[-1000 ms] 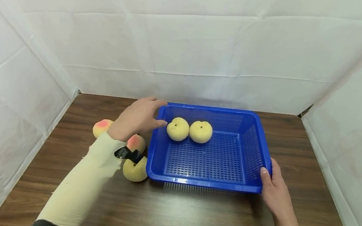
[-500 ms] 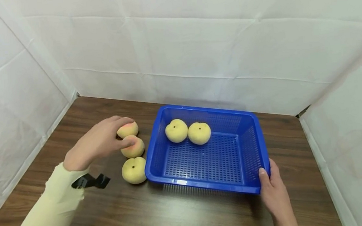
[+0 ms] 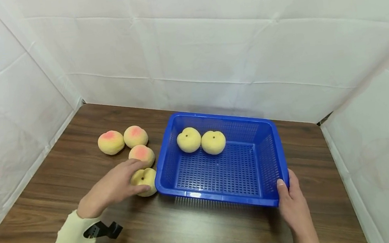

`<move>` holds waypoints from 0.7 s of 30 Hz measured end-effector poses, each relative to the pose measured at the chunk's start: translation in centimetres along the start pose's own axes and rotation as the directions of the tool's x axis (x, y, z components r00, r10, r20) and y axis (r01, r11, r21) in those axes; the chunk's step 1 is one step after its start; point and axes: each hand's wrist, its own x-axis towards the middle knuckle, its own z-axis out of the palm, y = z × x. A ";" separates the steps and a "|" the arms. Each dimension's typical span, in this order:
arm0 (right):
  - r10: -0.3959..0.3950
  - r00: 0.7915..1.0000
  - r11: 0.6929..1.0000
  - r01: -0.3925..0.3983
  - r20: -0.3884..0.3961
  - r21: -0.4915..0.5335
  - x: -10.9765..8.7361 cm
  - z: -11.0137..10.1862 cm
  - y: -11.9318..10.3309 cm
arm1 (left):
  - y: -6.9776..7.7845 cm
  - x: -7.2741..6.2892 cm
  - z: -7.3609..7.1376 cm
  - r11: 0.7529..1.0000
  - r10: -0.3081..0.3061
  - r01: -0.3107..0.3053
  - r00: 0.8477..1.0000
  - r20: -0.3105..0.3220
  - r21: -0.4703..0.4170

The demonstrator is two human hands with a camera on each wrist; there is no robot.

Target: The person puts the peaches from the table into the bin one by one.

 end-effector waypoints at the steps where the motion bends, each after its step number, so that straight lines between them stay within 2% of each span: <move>1: 0.001 1.000 1.000 -0.001 -0.001 0.000 0.0 0.0 0.0 | 0.0 0.0 0.4 1.000 -0.001 0.001 1.000 0.002 -0.001; 5: 0.000 1.000 1.000 0.000 -0.001 0.004 -0.1 0.0 0.0 | 0.1 -0.2 2.0 1.000 -0.018 0.018 1.000 -0.017 -0.006; 12: 0.017 1.000 1.000 -0.017 0.001 0.003 0.0 -0.1 -0.2 | 0.4 -0.8 4.6 0.991 -0.110 0.107 0.993 -0.039 -0.081; 18: 0.023 1.000 1.000 -0.023 0.004 0.009 0.0 -0.1 -0.1 | 0.8 -0.9 5.9 0.981 -0.179 0.171 0.981 -0.080 -0.091; 21: 0.017 1.000 1.000 -0.017 0.006 0.015 0.0 -0.1 -0.1 | 0.8 -0.9 6.4 0.979 -0.190 0.180 0.975 -0.114 -0.094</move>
